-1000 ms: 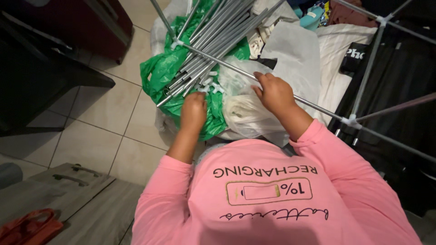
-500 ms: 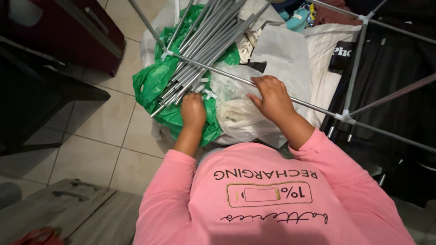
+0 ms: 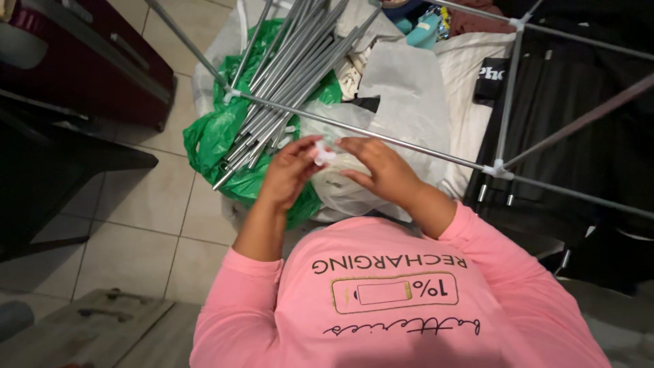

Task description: The person assembles a metal furniture frame by inserting metal rods into plastic corner joints and attaching a black fabric cover.

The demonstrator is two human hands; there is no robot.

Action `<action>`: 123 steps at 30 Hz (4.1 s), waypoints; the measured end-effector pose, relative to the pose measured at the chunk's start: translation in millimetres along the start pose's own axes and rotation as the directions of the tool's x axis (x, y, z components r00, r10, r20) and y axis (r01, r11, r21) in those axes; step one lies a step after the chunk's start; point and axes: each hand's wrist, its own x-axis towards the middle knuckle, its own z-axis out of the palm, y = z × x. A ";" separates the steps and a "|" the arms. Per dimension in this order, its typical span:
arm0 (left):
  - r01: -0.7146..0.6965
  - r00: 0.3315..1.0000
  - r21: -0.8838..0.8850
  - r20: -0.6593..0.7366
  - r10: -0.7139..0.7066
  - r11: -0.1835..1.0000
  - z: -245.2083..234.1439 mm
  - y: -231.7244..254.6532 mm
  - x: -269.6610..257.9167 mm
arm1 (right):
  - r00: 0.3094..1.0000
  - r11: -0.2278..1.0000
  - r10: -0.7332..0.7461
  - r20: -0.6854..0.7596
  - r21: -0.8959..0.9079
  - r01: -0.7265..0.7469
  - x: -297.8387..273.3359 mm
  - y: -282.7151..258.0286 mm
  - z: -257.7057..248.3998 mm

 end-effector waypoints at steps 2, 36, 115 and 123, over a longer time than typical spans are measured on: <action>0.037 0.992 -0.005 0.123 -0.036 0.999 18.4 -1.0 6.6 | 0.999 0.998 0.051 -0.013 0.046 -0.050 -3.6 0.7 3.5; -0.907 0.418 0.396 0.886 0.203 0.140 354.8 -72.3 20.9 | 0.783 0.811 0.533 -0.321 -0.068 -0.580 -217.5 5.1 -137.1; -0.794 0.534 0.606 0.669 -0.516 -0.036 464.0 -345.2 30.2 | 0.172 0.269 0.960 -0.221 0.895 -0.356 -518.3 56.1 -202.6; -0.822 0.511 0.535 0.543 -0.667 -0.194 475.6 -328.8 33.0 | 0.108 0.259 0.965 -0.239 0.933 -0.250 -504.6 60.1 -182.0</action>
